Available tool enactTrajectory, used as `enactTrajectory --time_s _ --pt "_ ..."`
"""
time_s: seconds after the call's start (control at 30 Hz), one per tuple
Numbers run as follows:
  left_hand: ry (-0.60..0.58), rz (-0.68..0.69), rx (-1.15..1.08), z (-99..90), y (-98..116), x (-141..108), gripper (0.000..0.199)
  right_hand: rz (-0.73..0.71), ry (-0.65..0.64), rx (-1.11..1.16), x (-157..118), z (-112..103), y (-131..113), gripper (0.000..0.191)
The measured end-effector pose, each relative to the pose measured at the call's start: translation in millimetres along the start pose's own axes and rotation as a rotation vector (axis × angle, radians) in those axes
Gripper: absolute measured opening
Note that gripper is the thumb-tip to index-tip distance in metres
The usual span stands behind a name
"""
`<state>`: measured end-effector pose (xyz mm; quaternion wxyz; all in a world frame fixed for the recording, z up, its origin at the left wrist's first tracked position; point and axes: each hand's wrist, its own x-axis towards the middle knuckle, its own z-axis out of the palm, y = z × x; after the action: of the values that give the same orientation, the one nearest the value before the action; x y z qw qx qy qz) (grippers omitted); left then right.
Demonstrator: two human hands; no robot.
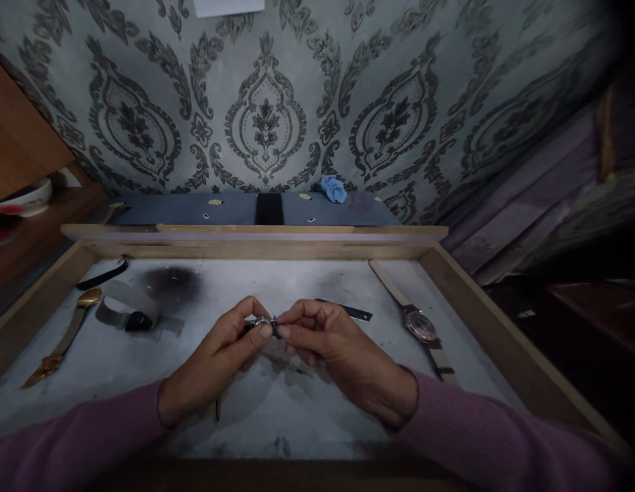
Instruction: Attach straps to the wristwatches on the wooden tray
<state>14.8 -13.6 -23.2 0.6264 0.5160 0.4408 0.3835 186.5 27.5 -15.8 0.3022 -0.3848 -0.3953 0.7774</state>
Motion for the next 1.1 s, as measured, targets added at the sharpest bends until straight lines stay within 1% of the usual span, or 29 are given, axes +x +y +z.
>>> enactTrajectory --time_s 0.13,0.3,0.5,0.9,1.1 --pt "-0.001 -0.003 -0.001 0.2 0.2 0.8 0.019 0.016 -0.009 -0.012 -0.8 0.3 -0.9 0.026" --pt "0.012 0.002 0.003 0.8 0.4 0.4 0.020 -0.009 -0.016 -0.013 -1.4 1.8 -1.9 0.031" --pt "0.008 -0.004 -0.020 1.5 1.3 1.8 0.023 -0.026 -0.022 -0.007 -2.3 2.0 -1.8 0.030" --pt "-0.001 -0.008 -0.028 -0.2 -2.3 2.2 0.021 -0.062 -0.006 -0.046 -0.2 1.2 0.8 0.024" --pt "0.011 -0.046 -0.062 1.5 -0.2 4.2 0.025 -0.057 -0.002 -0.054 0.2 1.7 0.5 0.027"
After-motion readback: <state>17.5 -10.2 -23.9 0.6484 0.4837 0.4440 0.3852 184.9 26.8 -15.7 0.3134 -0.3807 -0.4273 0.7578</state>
